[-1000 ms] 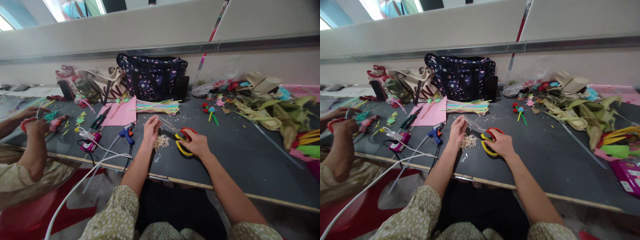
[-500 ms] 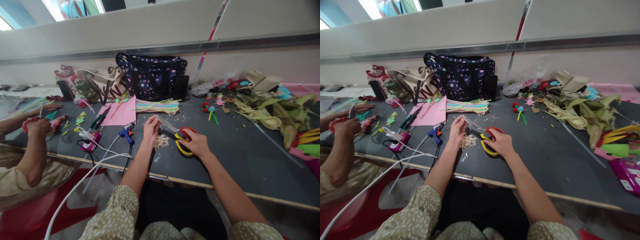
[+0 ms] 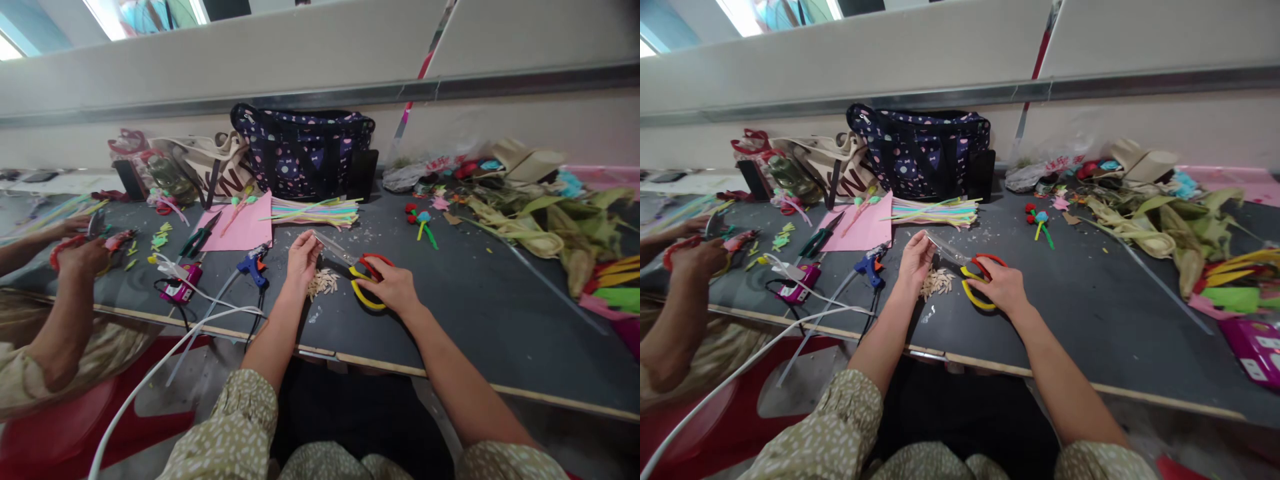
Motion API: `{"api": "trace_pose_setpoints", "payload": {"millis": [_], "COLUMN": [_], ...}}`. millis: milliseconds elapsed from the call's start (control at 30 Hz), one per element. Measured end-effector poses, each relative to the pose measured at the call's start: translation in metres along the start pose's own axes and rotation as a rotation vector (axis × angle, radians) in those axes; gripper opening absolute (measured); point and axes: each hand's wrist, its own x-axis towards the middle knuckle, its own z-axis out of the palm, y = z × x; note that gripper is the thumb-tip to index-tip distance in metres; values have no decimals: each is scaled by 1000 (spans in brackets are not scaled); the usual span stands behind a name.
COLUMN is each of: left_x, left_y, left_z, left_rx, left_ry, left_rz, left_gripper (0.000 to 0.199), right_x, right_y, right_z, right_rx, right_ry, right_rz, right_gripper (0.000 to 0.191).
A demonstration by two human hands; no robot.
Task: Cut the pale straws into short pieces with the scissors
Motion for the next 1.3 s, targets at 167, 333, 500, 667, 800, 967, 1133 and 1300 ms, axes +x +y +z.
{"api": "trace_pose_setpoints", "payload": {"millis": [167, 333, 500, 667, 800, 967, 1133, 1300], "left_x": [-1, -1, -1, -2, -2, -1, -2, -3], "left_y": [1, 2, 3, 3, 3, 4, 6, 7], "left_z": [1, 1, 1, 3, 4, 2, 3, 3], "left_rx": [7, 24, 27, 19, 42, 50, 57, 62], "left_ry": [-9, 7, 8, 8, 19, 5, -1, -24], "left_rz": [-7, -18, -22, -21, -19, -22, -19, -27], "left_gripper": [24, 26, 25, 24, 24, 25, 28, 28], "right_x": [0, 0, 1, 2, 0, 0, 5, 9], "right_y": [0, 0, -2, -3, -2, -1, -4, -8], "right_z": [0, 0, -3, -4, -2, -1, -9, -16], "right_rx": [0, 21, 36, 42, 37, 9, -15, -10], "right_ry": [2, -7, -32, -55, -52, -30, -18, -68], "right_rz": [1, 12, 40, 57, 58, 73, 209, 218], "right_gripper": [52, 52, 52, 52, 52, 53, 57, 57]}}
